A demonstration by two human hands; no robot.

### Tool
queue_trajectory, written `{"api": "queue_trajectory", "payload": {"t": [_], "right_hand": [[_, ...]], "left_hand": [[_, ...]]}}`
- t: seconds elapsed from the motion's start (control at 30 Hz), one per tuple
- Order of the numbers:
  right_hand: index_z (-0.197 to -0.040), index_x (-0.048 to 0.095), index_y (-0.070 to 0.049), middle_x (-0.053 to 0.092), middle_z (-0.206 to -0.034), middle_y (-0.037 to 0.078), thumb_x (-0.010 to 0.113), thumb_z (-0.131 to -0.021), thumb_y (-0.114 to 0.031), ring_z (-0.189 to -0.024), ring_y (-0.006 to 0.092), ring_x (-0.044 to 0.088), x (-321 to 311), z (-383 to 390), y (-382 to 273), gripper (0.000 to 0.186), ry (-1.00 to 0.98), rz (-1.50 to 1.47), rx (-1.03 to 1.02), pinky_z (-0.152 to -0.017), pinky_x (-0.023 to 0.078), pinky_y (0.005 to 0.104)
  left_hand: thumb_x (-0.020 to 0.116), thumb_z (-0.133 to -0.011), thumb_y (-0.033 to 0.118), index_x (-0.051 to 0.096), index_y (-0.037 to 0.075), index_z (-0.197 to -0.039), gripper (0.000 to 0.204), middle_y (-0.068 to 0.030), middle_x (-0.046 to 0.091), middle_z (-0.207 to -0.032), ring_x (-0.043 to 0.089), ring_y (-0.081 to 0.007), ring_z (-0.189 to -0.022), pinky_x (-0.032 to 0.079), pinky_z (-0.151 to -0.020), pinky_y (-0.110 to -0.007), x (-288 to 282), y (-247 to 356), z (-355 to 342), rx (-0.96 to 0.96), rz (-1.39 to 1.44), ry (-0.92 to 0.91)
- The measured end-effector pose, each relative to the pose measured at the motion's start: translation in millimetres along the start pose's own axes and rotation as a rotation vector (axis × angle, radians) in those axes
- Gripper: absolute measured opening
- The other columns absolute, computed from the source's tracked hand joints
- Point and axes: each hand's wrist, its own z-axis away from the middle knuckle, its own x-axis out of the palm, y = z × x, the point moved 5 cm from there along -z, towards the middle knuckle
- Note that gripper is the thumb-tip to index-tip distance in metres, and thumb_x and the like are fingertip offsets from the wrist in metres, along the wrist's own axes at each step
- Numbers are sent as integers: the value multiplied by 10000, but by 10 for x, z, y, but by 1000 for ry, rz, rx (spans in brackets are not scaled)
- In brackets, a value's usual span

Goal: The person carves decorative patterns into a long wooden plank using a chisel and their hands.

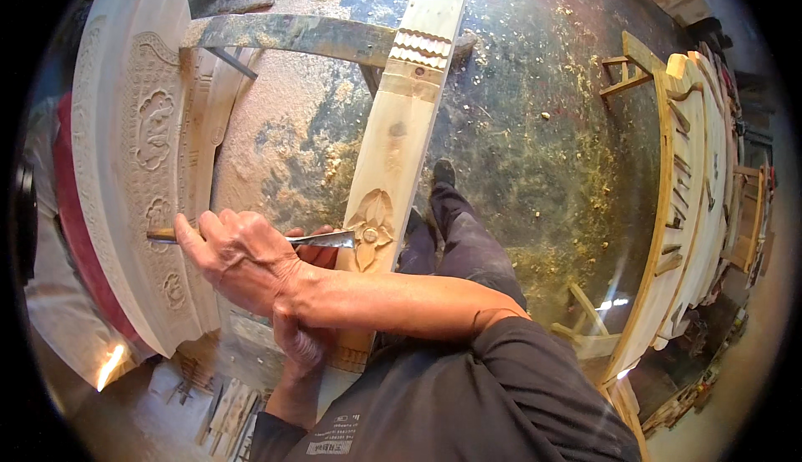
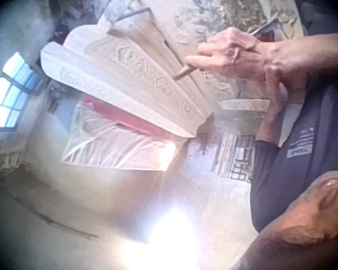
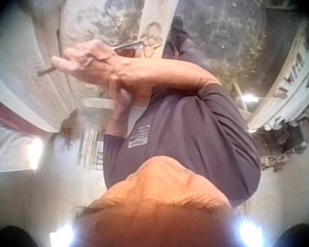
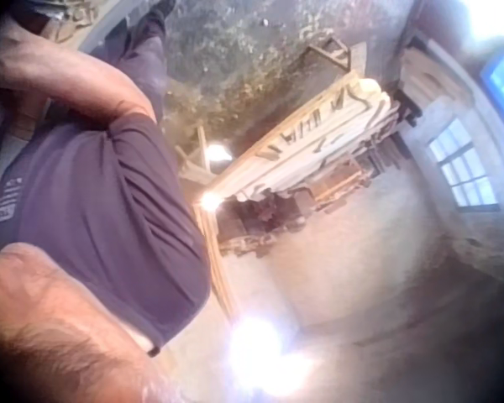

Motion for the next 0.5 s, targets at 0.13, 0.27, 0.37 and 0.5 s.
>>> {"api": "queue_trajectory", "payload": {"t": [0.13,0.27,0.37,0.5], "right_hand": [[-933,608,-40,571,-775,77,661,-850,-144,-703,205,667,14,-12,9,143,-22,-4,61,-577,538,340],[-919,609,-48,574,-767,76,667,-835,-139,-705,206,669,95,-28,25,136,-62,16,64,-594,549,330],[-920,610,-41,574,-764,77,671,-829,-138,-694,213,669,166,-50,29,146,-147,59,62,-587,548,328],[-1005,640,17,597,-781,102,663,-851,-126,-704,240,695,204,-35,69,212,-150,-1,62,-575,554,340]], "left_hand": [[742,-912,622,232,-51,-1620,1102,-309,414,-1632,397,-405,-1548,242,-1321,-512,-39,-25,5,-36,22,15],[632,-873,848,255,-48,-1644,1240,-256,390,-1663,360,-366,-1569,218,-1324,-497,-74,-133,23,-20,-77,75],[635,-872,848,258,-42,-1646,1239,-259,387,-1665,356,-366,-1571,218,-1323,-500,13,13,-3,-88,-106,68],[669,-863,829,246,-29,-1654,1241,-262,385,-1666,354,-369,-1575,223,-1320,-500,-104,-20,80,-147,-127,133]]}}
